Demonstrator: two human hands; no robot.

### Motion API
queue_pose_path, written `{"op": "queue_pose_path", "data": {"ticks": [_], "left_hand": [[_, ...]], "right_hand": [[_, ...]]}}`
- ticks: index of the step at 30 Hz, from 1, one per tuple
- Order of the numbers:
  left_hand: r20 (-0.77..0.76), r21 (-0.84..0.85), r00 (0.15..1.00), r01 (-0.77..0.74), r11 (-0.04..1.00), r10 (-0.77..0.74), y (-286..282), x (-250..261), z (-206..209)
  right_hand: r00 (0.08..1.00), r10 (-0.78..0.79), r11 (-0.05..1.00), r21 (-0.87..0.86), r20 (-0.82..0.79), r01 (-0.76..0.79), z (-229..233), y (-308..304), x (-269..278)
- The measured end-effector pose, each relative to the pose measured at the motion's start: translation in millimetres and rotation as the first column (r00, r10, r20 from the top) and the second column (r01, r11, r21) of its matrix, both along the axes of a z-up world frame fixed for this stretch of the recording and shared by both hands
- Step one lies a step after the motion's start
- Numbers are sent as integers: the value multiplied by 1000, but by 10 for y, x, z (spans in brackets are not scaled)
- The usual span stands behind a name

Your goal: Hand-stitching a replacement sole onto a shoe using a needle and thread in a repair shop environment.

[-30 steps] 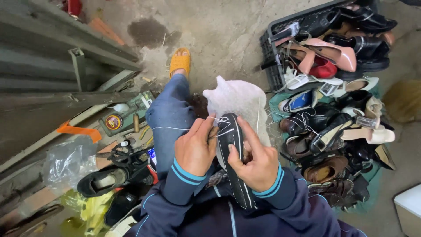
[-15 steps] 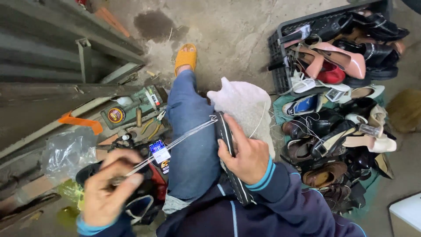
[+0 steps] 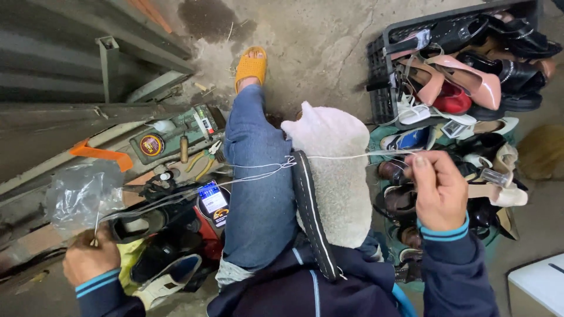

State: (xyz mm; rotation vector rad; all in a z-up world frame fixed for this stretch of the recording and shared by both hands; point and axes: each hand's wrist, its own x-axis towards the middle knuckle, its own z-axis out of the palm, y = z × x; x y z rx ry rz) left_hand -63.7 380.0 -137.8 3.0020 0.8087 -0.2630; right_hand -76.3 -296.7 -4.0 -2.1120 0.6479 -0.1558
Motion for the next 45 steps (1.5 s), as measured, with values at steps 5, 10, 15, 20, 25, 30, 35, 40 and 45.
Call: {"op": "queue_pose_path", "data": {"ticks": [5,10,15,20,25,30,35,40,45], "left_hand": [[122,34,991,50,998,-53,117,25,-46],[239,89,964,103,991,-121,440,31,-106],[569,-366,710,-232,901,414,627,-55,-196],[423,-636,826,-21,771,371,-1072,417,614],[588,-560,748,652,512,-309,-2687,762,1141],[655,-350,599,781,518,-461,-3550,767,1163],[504,-583,685,719,378,-527,-3423,726,1381],[172,-889,849,352,292,-500,-2501,506,1511],[347,-775,936,257,578,50,-2126,446,1836]], "right_hand": [[895,124,754,546,429,-366,279,304,107],[807,119,427,704,579,-568,396,683,366],[818,575,805,-187,16,-562,175,1059,438],[838,544,815,-262,39,-517,143,1131,409],[884,389,914,16,259,-407,288,870,416],[909,375,830,-503,181,-242,125,480,304],[872,443,805,-521,210,-284,225,771,371],[823,532,730,-600,200,-326,248,978,564],[796,600,629,-663,83,-405,141,1001,714]]}}
